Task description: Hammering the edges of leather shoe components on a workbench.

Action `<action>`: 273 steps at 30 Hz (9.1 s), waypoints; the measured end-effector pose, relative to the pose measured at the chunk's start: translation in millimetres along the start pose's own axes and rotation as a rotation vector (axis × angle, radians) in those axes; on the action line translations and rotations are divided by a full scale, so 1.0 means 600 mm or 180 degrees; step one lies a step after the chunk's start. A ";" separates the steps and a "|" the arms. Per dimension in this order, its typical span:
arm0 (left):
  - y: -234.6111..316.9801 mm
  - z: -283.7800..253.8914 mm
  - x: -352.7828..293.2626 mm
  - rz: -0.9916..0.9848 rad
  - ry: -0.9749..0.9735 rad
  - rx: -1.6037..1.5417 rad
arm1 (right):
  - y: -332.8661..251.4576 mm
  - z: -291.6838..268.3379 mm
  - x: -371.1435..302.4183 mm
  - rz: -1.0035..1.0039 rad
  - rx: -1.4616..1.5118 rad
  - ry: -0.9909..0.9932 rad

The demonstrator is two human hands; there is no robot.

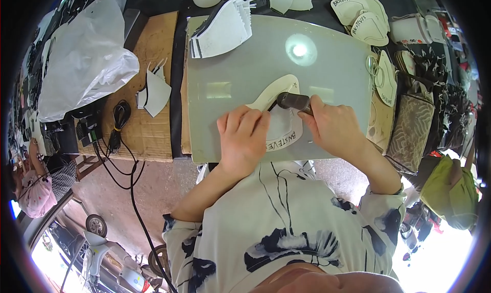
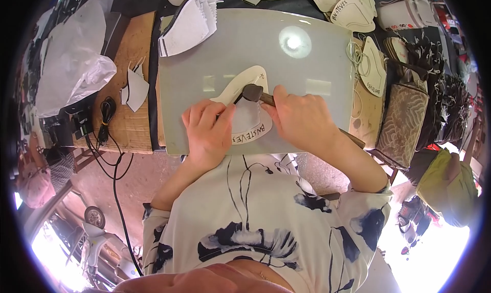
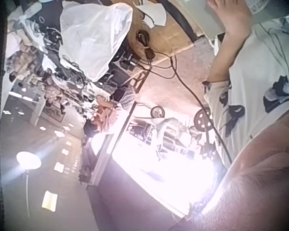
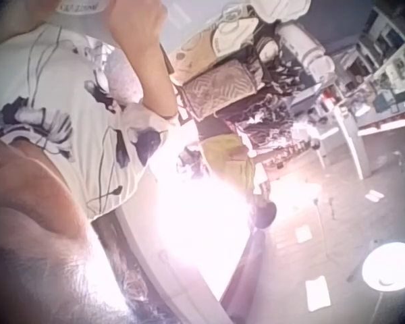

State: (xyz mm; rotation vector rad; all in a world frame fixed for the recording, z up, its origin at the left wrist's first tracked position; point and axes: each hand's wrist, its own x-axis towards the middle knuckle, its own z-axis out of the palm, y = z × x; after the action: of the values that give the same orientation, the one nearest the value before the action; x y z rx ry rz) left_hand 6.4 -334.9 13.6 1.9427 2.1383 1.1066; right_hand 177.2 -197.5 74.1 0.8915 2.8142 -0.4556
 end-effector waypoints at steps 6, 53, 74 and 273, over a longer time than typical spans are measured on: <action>-0.002 0.006 -0.008 0.0541 -0.0006 0.0578 | -0.007 -0.010 0.002 -0.0036 0.0436 0.0334; -0.013 0.001 -0.019 0.0607 -0.0002 0.0551 | -0.022 -0.035 0.012 -0.0410 0.0558 -0.0042; -0.021 -0.023 -0.019 0.0611 -0.0120 0.0055 | -0.015 -0.035 0.032 -0.0642 0.0243 -0.0667; -0.059 -0.120 0.183 0.2203 0.1287 0.1095 | -0.025 -0.020 0.035 0.1121 0.4999 0.0392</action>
State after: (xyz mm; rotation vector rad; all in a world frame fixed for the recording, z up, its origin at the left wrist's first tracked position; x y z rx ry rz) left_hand -81.6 -269.5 94.2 2.9904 1.9545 1.3840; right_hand 150.9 -193.8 84.3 1.4874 1.7863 -2.6308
